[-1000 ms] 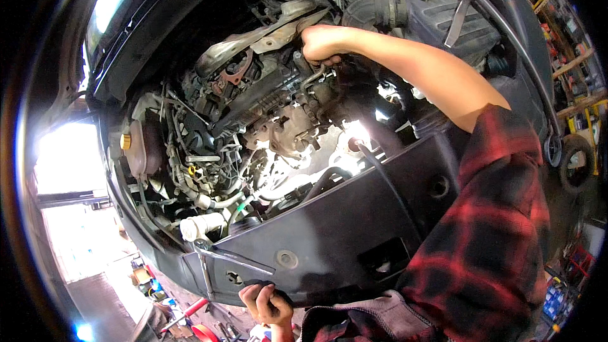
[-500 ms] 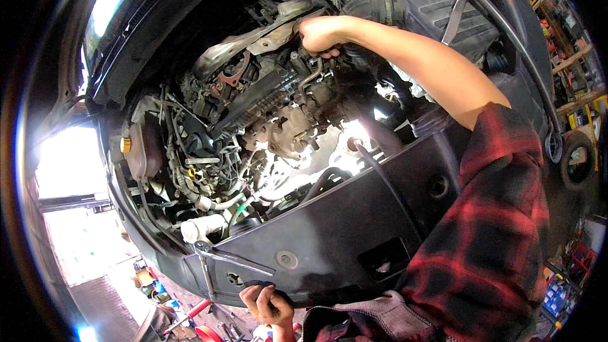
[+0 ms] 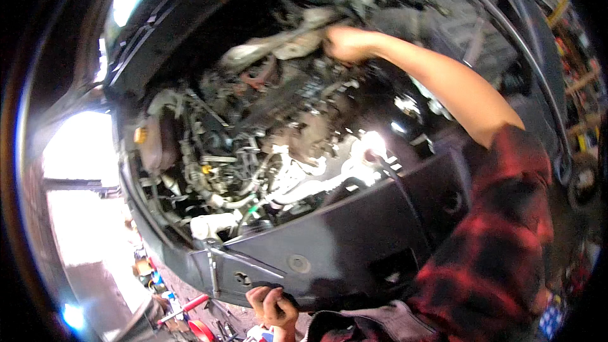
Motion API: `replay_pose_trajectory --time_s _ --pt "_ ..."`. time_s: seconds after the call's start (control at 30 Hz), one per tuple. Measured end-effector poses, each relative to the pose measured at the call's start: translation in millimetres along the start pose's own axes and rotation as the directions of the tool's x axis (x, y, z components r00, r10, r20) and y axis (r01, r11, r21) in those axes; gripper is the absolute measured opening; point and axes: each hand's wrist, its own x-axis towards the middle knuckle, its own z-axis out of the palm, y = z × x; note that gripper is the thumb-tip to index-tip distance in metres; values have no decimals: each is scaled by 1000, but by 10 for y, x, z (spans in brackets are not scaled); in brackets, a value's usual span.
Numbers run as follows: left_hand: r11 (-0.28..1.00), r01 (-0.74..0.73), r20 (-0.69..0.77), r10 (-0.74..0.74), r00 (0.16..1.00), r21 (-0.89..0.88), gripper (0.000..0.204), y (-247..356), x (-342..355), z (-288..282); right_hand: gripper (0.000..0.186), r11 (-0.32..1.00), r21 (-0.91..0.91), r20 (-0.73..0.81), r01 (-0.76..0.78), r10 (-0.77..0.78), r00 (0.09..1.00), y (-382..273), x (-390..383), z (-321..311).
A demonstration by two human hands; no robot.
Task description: The person works on the top of a car engine inside the engine bay, using a wrench to loosen and tighten various bolts and components.
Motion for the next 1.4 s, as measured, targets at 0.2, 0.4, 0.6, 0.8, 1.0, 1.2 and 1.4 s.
replay_pose_trajectory --time_s 0.2,0.4,0.6,0.8,1.0,1.2,1.4 --pt "998 -54 -2 54 999 -38 18 7 53 -16 20 975 -214 363 -64 140 921 -326 -143 13" --pt "992 -75 -38 71 997 -102 18 59 91 -41 25 953 -293 218 -82 150 964 -459 -249 -31" --pt "993 -71 -26 69 997 -95 19 67 86 -53 27 915 -390 110 -102 157 981 -504 -265 51" --pt "997 -38 -49 35 998 -62 17 70 62 -13 25 959 -271 -81 -86 67 994 -236 -138 34" --pt "998 -34 -50 31 998 -48 17 68 63 13 25 965 -255 -59 -61 48 997 -216 -168 -48" --pt "999 -21 -34 20 999 -33 18 81 65 -5 21 919 -387 -42 -79 68 997 -428 -255 -51" --pt "999 -40 -42 38 998 -37 17 72 70 14 20 952 -305 -58 -21 3 998 -281 -140 -25"
